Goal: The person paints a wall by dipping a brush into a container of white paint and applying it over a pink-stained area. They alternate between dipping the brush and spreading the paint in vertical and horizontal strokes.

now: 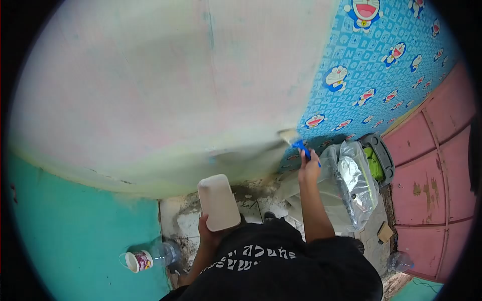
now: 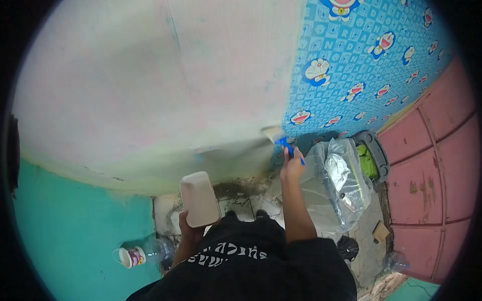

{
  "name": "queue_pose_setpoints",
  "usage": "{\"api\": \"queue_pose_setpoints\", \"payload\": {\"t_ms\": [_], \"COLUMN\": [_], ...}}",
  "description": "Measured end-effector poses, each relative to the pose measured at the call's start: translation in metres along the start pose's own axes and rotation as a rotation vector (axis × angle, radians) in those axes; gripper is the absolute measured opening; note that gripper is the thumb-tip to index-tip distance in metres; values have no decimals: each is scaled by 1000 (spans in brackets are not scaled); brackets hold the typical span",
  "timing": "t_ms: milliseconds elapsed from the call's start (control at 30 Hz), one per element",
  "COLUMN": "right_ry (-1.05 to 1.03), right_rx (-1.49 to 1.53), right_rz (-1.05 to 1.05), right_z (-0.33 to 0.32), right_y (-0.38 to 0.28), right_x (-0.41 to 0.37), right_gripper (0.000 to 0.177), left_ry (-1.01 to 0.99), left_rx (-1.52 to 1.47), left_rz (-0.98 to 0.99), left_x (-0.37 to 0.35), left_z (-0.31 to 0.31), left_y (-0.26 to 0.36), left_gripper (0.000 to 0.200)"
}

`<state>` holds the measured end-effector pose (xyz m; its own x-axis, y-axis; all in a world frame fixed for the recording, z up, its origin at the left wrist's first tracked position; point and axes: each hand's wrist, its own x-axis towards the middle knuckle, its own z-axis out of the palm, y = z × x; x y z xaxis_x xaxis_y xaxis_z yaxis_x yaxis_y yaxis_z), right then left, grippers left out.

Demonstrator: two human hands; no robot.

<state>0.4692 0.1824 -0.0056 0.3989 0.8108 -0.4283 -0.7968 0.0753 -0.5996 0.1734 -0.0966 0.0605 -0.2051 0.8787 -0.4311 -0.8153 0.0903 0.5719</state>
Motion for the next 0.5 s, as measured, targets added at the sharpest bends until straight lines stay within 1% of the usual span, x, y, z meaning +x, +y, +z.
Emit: {"api": "queue_pose_setpoints", "payload": {"t_ms": [67, 133, 167, 233, 333, 367, 433, 467, 500], "right_ry": [71, 180, 201, 245, 126, 103, 50, 84, 138], "right_rx": [-83, -136, -96, -16, 70, 82, 97, 103, 45], "right_rz": [-98, -197, -165, -97, -76, -98, -146, -160, -210], "right_z": [-2, -6, 2, 38, 55, 47, 18, 11, 6], "right_y": [13, 40, 45, 46, 18, 15, 10, 14, 25], "right_x": [6, 18, 27, 38, 20, 15, -2, -4, 0], "right_gripper": [21, 21, 21, 21, 21, 21, 21, 19, 18], "left_ry": [-10, -107, -154, -108, -87, -90, -117, -123, -126], "left_rx": [5, -5, -10, -8, 5, 7, 9, 6, 5], "left_rz": [2, -42, -68, -77, -69, -64, -56, -54, -70], "left_x": [2, 14, 18, 23, 29, 34, 38, 36, 39], "left_z": [-1, -20, -30, -33, -50, -58, -53, -53, -57], "left_y": [13, 26, 30, 40, 58, 64, 78, 82, 84], "left_gripper": [62, 61, 61, 61, 61, 61, 62, 62, 62]}}
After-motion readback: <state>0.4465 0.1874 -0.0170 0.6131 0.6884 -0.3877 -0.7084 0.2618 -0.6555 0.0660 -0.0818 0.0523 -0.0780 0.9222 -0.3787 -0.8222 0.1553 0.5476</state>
